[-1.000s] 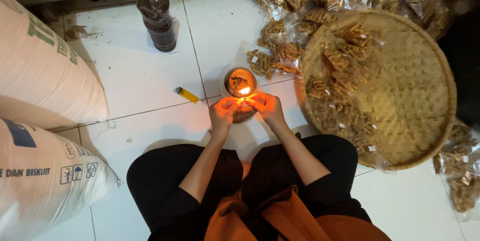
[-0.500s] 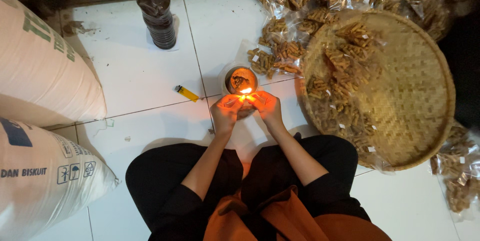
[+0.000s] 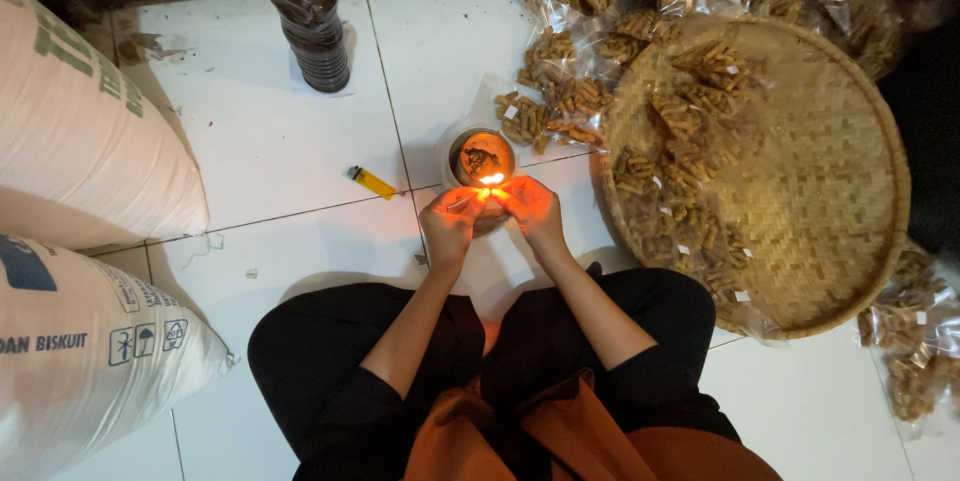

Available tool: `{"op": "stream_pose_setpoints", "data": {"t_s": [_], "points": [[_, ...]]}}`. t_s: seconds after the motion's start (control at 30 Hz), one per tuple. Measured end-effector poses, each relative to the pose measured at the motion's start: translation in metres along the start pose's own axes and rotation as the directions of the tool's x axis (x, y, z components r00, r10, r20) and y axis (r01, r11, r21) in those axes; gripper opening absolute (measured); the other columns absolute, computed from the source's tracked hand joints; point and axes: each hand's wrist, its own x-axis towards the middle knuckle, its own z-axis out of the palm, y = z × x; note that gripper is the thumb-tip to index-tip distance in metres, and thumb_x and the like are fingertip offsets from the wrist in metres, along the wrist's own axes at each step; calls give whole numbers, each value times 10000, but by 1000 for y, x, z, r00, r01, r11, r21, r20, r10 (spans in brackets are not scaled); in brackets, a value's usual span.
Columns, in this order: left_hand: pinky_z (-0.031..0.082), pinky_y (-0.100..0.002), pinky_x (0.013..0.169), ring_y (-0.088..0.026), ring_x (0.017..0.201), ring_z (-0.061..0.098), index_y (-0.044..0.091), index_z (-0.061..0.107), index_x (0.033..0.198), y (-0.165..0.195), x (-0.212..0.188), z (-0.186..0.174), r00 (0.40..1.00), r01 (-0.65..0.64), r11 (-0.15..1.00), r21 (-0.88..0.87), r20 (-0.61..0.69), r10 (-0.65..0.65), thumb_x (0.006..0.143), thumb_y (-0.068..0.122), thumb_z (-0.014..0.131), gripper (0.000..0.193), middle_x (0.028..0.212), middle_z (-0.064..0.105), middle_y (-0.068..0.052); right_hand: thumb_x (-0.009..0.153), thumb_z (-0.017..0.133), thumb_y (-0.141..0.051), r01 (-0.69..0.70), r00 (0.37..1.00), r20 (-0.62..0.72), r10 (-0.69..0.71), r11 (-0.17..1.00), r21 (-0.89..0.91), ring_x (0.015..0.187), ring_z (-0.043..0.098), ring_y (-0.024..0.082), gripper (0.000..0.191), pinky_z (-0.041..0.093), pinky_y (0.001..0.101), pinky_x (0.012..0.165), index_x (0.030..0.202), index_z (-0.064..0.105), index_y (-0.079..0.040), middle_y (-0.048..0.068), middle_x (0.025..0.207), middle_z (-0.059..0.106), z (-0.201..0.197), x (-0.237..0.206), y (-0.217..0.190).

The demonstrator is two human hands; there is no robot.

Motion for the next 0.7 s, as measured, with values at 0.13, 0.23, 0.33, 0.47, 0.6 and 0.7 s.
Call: {"op": "stream_pose_setpoints", "data": {"t_s": [0.13,0.23,0.33,0.47,0.6,0.7], "points": [[618,-308,642,-179,714,762,-54,703,998,5,-5,-2,972,236,951,-199,27,-235,877,39,696,153,899,762,-114,939,725,-105,-41,999,25,39,997,71,880,647,84,148,525,237,818,1040,699,1,18,960,722,1,1,-1],[593,-295,689,-147,765,722,-53,715,1013,3,-8,-5,991,134,984,-116,-3,-136,890,51,717,161,912,744,-95,931,711,-110,-88,996,12,87,995,48,864,654,92,150,512,236,809,1021,714,10,32,931,736,1,3,-4],[569,-272,766,-115,847,678,-66,732,1010,-5,-7,-8,1000,-10,1000,4,-19,11,896,32,750,152,918,732,-80,937,705,-122,-101,995,-5,102,994,51,831,636,98,166,500,243,783,1001,749,24,36,887,727,3,1,-6],[565,-265,780,-103,857,667,-57,732,1018,-11,-11,-10,1000,3,1000,11,-24,-3,894,24,723,149,921,730,-58,940,699,-129,-136,991,-10,136,991,20,828,638,105,178,501,249,782,988,749,34,42,889,734,3,0,-10],[556,-257,788,-101,857,660,-59,732,1028,-10,-14,-11,1000,-16,998,-57,0,16,906,11,695,145,923,721,-50,935,684,-132,-127,992,-5,127,992,25,866,649,96,192,507,248,817,1021,759,23,44,935,747,4,0,-12],[557,-257,772,-99,846,662,-56,723,1011,-9,-16,-11,999,35,993,-111,-1,-35,904,8,705,126,908,707,-37,944,670,-138,-117,993,15,117,993,18,879,656,101,197,511,250,840,1010,762,23,50,941,750,4,0,-13]]}}
